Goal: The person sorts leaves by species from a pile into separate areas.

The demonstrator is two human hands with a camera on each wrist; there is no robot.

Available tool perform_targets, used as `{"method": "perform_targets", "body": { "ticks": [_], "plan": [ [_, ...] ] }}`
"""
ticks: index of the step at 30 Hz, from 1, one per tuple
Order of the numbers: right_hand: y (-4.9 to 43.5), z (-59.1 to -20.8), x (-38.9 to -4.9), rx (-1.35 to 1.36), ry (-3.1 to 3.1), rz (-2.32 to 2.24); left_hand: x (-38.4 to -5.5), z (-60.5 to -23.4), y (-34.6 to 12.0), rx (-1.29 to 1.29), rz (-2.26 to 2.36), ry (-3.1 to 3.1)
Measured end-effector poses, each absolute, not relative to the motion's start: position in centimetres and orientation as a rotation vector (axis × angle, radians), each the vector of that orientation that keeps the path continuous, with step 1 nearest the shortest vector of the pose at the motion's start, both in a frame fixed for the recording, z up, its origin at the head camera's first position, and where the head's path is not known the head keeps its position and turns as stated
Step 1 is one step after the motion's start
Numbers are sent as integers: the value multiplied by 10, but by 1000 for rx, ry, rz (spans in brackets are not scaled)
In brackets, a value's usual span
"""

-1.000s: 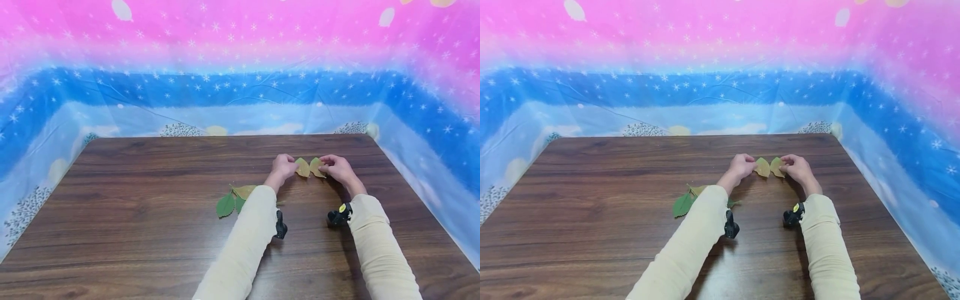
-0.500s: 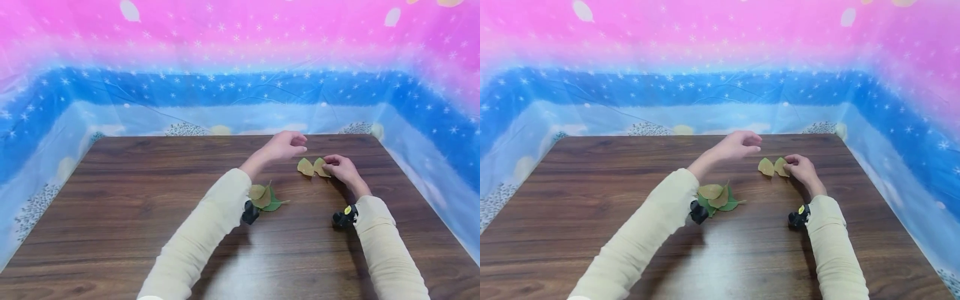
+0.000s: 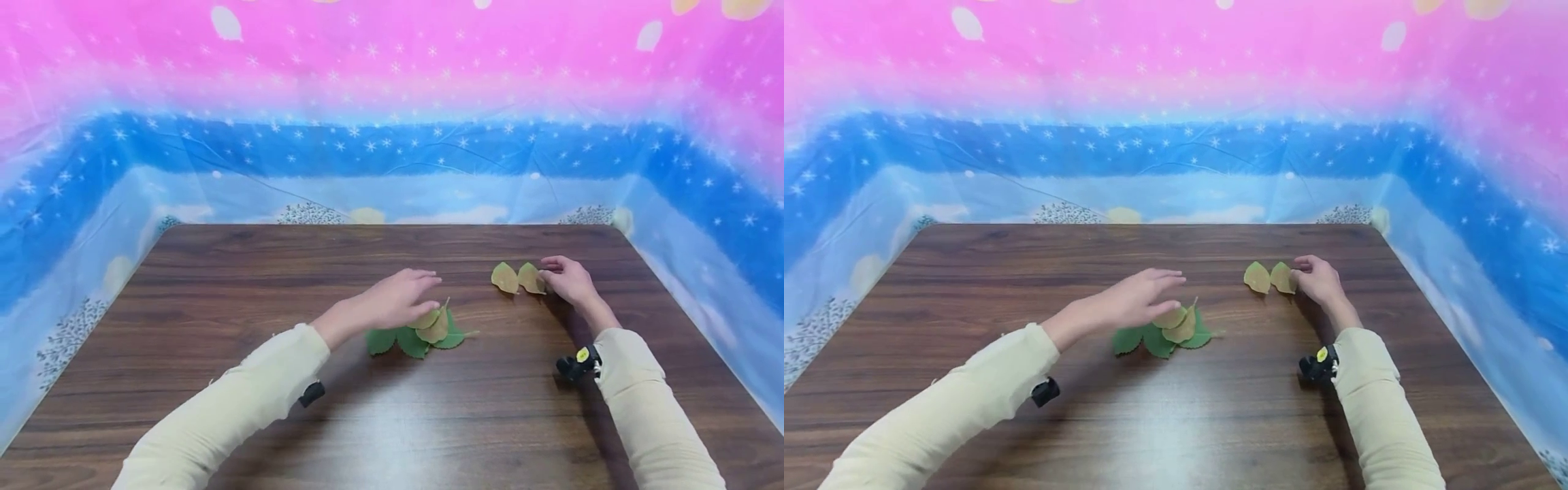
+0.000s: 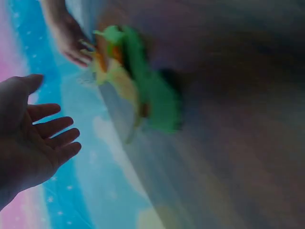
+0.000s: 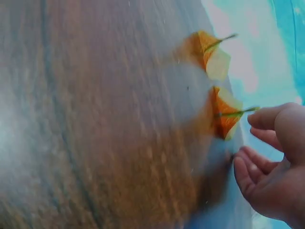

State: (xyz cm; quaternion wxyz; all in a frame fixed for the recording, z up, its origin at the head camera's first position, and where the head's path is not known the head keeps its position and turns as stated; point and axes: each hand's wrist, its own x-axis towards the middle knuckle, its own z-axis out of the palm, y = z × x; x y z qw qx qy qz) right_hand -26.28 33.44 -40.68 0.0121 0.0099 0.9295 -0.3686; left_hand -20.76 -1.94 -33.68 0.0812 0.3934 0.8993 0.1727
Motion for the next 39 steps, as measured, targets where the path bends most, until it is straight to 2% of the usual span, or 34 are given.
{"method": "perform_targets", "body": {
  "ticks": [8, 18, 25, 39],
  "plan": [
    [303, -388, -255, -131, 3023, -979, -184, -373, -45, 1296, 352, 2634],
    [222, -378, -228, -547, 2911, -974, -181, -386, -49, 1219, 318, 2567],
    [197, -384, -219, -587, 2789, -971, -185, -396, -49, 1296, 160, 2599],
    [185, -393, -216, -576, 2621, -1058, -186, -404, -49, 1301, 41, 2606]
  ]
}}
